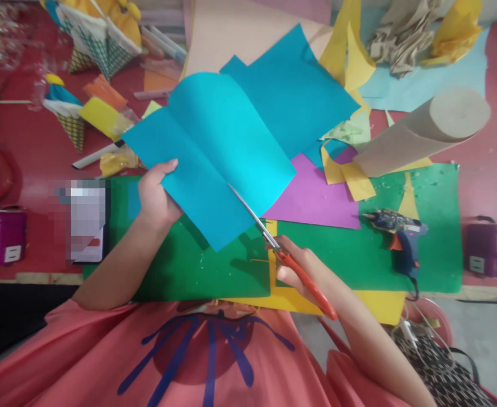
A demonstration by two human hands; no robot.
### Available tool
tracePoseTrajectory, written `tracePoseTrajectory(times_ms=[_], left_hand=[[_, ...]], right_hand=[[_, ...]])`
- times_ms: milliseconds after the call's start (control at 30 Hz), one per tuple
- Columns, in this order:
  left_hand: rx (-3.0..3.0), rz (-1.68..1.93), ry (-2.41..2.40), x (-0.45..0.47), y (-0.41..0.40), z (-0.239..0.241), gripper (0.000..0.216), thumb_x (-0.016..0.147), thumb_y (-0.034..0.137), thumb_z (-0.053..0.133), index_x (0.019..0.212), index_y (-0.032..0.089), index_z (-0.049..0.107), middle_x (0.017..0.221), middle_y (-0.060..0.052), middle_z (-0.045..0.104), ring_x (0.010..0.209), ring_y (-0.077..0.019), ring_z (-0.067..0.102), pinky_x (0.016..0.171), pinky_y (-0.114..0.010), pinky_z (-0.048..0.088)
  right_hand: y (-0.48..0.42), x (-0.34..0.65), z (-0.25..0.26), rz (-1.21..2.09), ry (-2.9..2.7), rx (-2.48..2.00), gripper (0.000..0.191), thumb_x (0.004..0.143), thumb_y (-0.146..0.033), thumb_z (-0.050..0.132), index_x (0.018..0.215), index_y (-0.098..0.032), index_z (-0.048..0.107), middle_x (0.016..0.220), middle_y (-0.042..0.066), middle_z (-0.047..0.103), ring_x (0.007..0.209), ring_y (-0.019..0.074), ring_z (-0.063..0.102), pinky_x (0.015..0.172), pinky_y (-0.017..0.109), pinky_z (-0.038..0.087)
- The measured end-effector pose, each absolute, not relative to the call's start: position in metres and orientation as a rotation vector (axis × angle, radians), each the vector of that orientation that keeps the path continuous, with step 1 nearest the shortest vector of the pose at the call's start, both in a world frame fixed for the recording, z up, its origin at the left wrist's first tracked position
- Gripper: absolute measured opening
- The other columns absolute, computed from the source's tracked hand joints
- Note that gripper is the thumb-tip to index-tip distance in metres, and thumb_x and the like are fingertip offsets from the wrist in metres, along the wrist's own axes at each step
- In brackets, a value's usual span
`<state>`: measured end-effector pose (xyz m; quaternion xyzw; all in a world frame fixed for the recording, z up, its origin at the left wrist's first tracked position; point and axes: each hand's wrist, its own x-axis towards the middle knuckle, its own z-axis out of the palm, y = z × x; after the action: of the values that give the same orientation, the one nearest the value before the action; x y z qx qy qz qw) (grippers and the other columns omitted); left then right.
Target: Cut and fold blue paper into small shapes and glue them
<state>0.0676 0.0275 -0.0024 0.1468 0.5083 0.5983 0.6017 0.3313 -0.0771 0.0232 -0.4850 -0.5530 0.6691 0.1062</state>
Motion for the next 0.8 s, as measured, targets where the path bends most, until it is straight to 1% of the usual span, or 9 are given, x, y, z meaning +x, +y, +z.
tracePoseTrajectory(times_ms=[100, 167, 300, 467, 567, 667, 800], left_hand=[[0.364, 1.383, 1.178, 0.068, 0.026, -0.003, 0.007, 0.069, 0.019, 0.064, 0.075, 0.017, 0.065, 0.078, -0.001, 0.07, 0.101, -0.0231, 0.066, 0.093, -0.037, 0.053], [0.367, 1.385, 1.193, 0.069, 0.026, -0.003, 0.006, 0.069, 0.019, 0.063, 0.075, 0.017, 0.065, 0.078, -0.001, 0.07, 0.101, -0.0232, 0.066, 0.093, -0.037, 0.053], [0.318, 1.374, 1.229, 0.072, 0.025, -0.001, 0.011, 0.065, 0.017, 0.064, 0.075, 0.018, 0.066, 0.08, -0.001, 0.071, 0.104, -0.0249, 0.065, 0.094, -0.036, 0.052], [0.304, 1.329, 1.245, 0.076, 0.022, 0.004, 0.017, 0.06, 0.019, 0.067, 0.076, 0.018, 0.066, 0.084, -0.004, 0.072, 0.109, -0.0288, 0.063, 0.095, -0.039, 0.051], [0.324, 1.324, 1.252, 0.077, 0.021, 0.004, 0.019, 0.058, 0.021, 0.068, 0.077, 0.019, 0.066, 0.084, -0.003, 0.072, 0.109, -0.0295, 0.063, 0.094, -0.041, 0.052], [0.358, 1.317, 1.253, 0.076, 0.02, 0.003, 0.023, 0.059, 0.024, 0.068, 0.081, 0.02, 0.067, 0.087, -0.003, 0.073, 0.11, -0.0297, 0.063, 0.095, -0.042, 0.051], [0.367, 1.304, 1.267, 0.076, 0.02, 0.002, 0.026, 0.061, 0.023, 0.067, 0.087, 0.02, 0.068, 0.089, -0.003, 0.073, 0.111, -0.0293, 0.063, 0.095, -0.041, 0.051]], right_hand=[[-0.077, 0.332, 0.027, 2.015, -1.55, -1.396, 0.084, 0.068, -0.088, 0.036, 0.111, -0.016, 0.048, 0.06, -0.004, 0.04, 0.048, 0.0076, 0.03, 0.041, 0.021, 0.025], [-0.076, 0.331, 0.032, 2.014, -1.517, -1.42, 0.083, 0.068, -0.087, 0.037, 0.109, -0.016, 0.048, 0.06, -0.005, 0.039, 0.048, 0.0071, 0.028, 0.04, 0.021, 0.024], [-0.074, 0.326, 0.038, 2.002, -1.487, -1.445, 0.08, 0.068, -0.087, 0.04, 0.105, -0.016, 0.049, 0.061, -0.004, 0.04, 0.049, 0.0073, 0.029, 0.039, 0.022, 0.023], [-0.074, 0.323, 0.033, 1.969, -1.481, -1.43, 0.08, 0.069, -0.086, 0.04, 0.106, -0.015, 0.051, 0.061, -0.004, 0.041, 0.048, 0.0073, 0.03, 0.04, 0.021, 0.024], [-0.073, 0.323, 0.03, 1.952, -1.5, -1.43, 0.078, 0.071, -0.084, 0.04, 0.107, -0.015, 0.051, 0.06, -0.005, 0.038, 0.047, 0.007, 0.028, 0.04, 0.021, 0.024], [-0.071, 0.323, 0.029, 1.945, -1.535, -1.436, 0.078, 0.072, -0.083, 0.04, 0.107, -0.014, 0.051, 0.059, -0.006, 0.036, 0.048, 0.0071, 0.028, 0.04, 0.021, 0.025], [-0.071, 0.321, 0.029, 1.927, -1.539, -1.438, 0.078, 0.072, -0.083, 0.041, 0.106, -0.013, 0.052, 0.06, -0.005, 0.038, 0.048, 0.0071, 0.03, 0.04, 0.021, 0.026]])
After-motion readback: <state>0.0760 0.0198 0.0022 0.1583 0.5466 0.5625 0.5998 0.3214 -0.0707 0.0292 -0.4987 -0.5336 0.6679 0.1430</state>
